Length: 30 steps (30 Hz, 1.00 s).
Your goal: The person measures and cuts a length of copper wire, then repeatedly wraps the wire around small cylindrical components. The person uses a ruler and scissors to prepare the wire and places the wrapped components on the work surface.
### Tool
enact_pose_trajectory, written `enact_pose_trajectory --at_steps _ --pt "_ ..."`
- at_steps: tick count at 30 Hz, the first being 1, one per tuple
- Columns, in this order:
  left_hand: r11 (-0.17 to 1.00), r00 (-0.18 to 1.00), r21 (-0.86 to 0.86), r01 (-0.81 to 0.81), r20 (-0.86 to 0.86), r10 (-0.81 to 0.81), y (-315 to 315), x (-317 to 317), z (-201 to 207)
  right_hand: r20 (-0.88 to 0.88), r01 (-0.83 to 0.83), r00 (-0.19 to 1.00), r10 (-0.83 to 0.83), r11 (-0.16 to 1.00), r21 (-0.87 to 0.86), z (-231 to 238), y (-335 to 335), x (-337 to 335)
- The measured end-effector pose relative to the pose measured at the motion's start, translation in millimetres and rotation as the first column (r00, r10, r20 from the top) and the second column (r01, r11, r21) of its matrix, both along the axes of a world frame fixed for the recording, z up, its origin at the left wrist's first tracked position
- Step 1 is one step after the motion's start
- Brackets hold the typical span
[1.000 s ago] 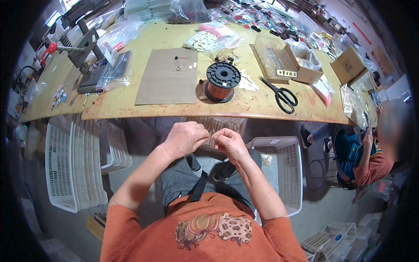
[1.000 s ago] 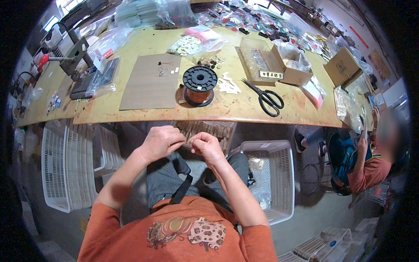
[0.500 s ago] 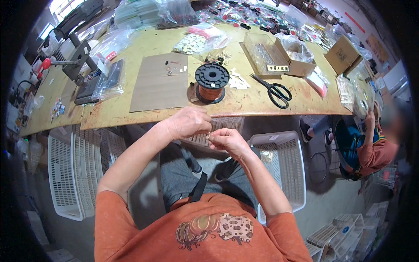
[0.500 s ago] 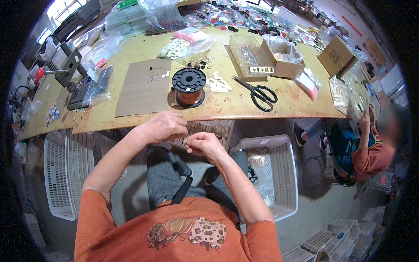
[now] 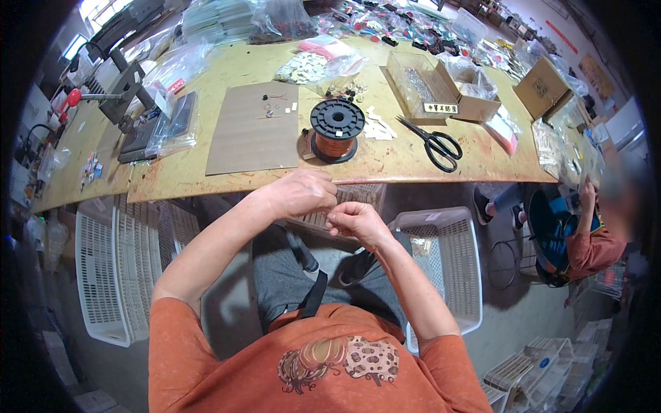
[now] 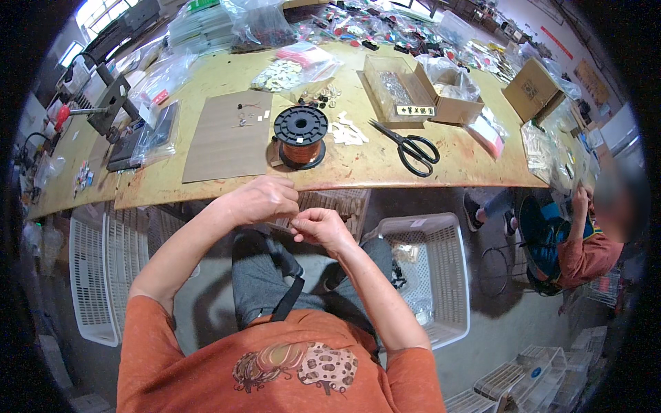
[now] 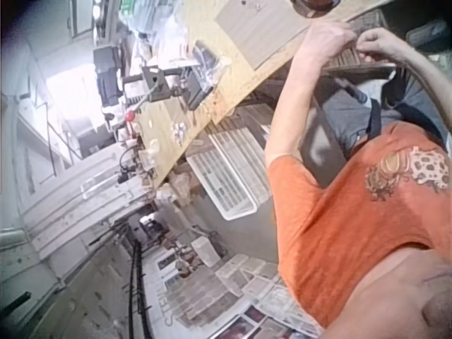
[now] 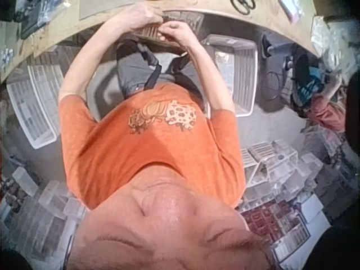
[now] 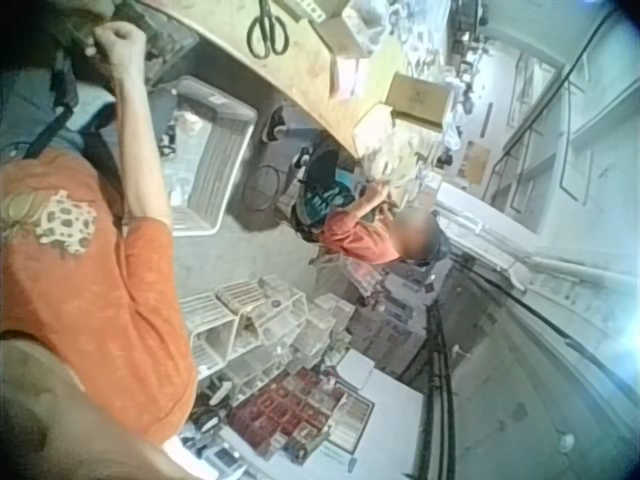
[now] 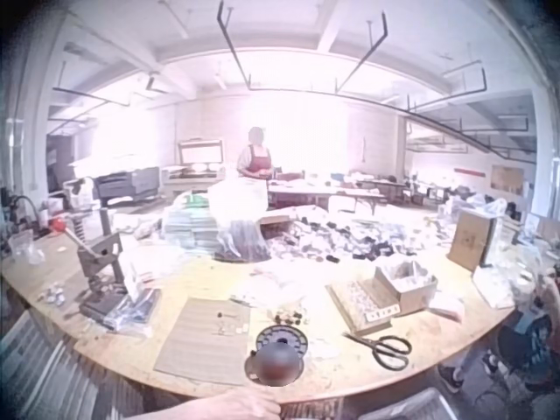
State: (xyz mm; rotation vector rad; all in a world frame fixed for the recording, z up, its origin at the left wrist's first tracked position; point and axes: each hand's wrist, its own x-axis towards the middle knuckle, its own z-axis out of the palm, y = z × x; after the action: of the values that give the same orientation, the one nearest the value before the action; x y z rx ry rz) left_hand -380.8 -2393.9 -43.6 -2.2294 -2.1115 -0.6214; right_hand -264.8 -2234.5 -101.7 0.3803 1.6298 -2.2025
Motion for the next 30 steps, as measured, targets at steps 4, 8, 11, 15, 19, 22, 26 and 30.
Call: enact_pose_trajectory --at_steps 4,8,11,15,19,22,26,30 --pt "1.000 0.999 -0.004 -0.017 -0.046 0.016 -1.8 0.1 4.6 -0.064 -0.012 0.998 0.016 0.998 0.057 5.6 -3.0 -0.1" --pt "0.941 0.969 0.310 -0.139 -0.152 0.193 -5.3 14.3 22.2 -0.036 0.054 0.998 -0.056 0.997 -0.058 -2.5 -2.2 -0.2" --pt "0.694 0.858 0.520 -0.499 0.183 0.480 -17.6 36.2 10.4 -0.025 0.109 0.993 -0.112 0.988 -0.114 -9.2 -4.6 1.3" --pt "0.539 0.389 0.178 -0.823 0.868 0.307 -26.8 62.2 -45.9 -0.022 0.129 0.991 -0.134 0.977 -0.167 -9.8 -14.0 5.0" --pt "0.669 -0.200 -0.252 -0.700 0.967 0.156 -12.6 72.6 -51.9 -0.018 0.126 0.991 -0.132 0.970 -0.208 -13.2 -15.5 4.1" --pt "0.737 -0.254 -0.273 -0.619 0.957 0.140 -7.2 62.8 -58.8 -0.042 0.123 0.990 -0.134 0.970 -0.212 -13.4 -17.4 4.2" --pt "0.812 -0.396 -0.261 -0.522 0.917 0.040 -5.4 56.2 -55.6 -0.077 0.102 0.990 -0.117 0.980 -0.172 -10.7 -16.1 4.2" --pt "0.856 -0.543 -0.239 -0.458 0.838 -0.056 -7.1 46.0 -71.1 -0.088 0.054 0.994 -0.069 0.984 -0.169 -14.5 -16.5 4.4"
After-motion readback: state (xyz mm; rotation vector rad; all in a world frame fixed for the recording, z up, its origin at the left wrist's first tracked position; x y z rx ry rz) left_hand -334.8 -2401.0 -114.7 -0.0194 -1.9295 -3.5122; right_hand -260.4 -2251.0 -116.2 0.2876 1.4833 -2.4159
